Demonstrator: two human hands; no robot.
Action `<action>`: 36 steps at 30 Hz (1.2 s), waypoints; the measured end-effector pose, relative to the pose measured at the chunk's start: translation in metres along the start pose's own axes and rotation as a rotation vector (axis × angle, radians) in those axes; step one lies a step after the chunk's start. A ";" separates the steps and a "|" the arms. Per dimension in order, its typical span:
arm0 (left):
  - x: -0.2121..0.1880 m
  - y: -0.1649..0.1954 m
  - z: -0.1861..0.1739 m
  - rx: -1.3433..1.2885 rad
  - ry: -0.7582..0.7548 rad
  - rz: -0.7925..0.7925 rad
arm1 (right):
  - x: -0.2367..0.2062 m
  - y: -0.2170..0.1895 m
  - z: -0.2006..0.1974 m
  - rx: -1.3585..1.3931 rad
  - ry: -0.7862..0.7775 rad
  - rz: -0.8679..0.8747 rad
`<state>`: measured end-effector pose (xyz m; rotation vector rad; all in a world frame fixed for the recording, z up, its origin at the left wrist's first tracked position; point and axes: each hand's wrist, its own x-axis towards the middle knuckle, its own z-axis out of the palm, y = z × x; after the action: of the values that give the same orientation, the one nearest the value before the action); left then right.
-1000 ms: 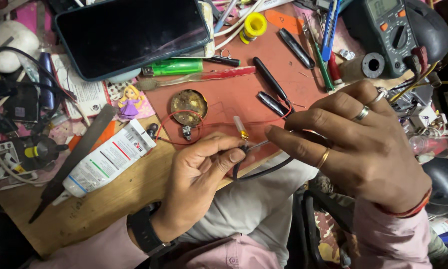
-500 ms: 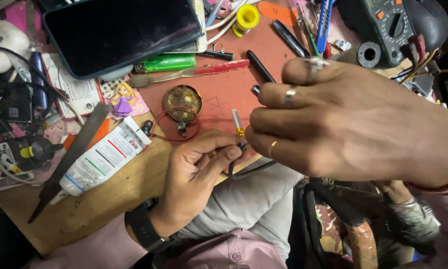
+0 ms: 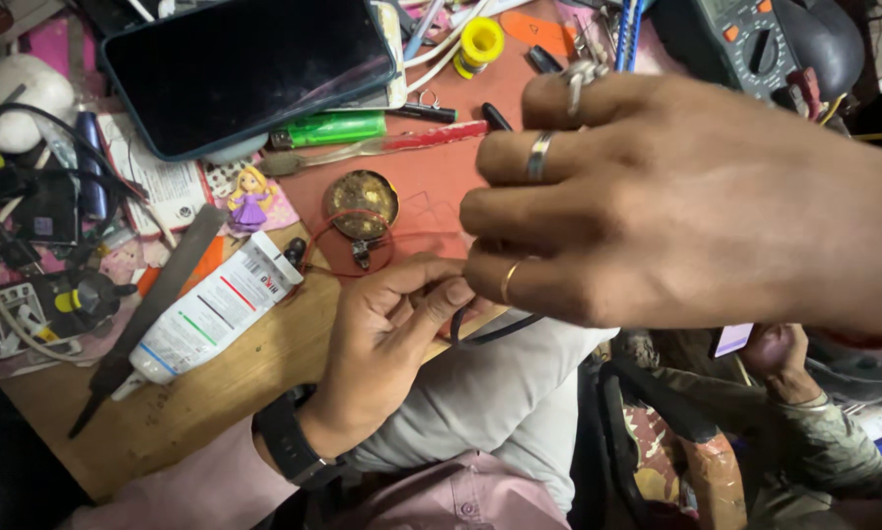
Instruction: The person solders a connector onto a black cable at a cluttered electronics repair workbench. They strip and position the wire end, apply the soldering iron to the joint, then hold and manipulate a small fuse-like component with tweezers and a screwdriver while attaching it to the cable leads.
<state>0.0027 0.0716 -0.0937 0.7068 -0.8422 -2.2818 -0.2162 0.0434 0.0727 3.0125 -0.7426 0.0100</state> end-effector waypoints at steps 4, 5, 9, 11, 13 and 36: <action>0.002 0.000 -0.001 0.074 -0.033 0.068 | 0.005 -0.001 0.003 -0.045 -0.064 -0.007; 0.002 -0.001 0.000 0.052 -0.032 0.054 | 0.006 -0.002 0.005 -0.075 -0.074 0.000; 0.001 -0.001 -0.002 0.188 -0.002 0.063 | 0.009 -0.002 0.010 -0.095 -0.085 0.020; 0.001 -0.001 -0.003 0.246 0.007 0.087 | 0.011 0.000 0.013 -0.095 -0.142 0.027; 0.001 -0.001 -0.005 0.249 0.009 0.091 | 0.011 0.002 0.015 -0.086 -0.156 0.034; -0.001 -0.002 0.000 0.176 0.024 0.080 | -0.003 0.016 0.012 0.167 -0.017 0.055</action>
<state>0.0030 0.0730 -0.0948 0.7618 -1.0505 -2.1428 -0.2260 0.0301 0.0612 3.1516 -0.8680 0.0505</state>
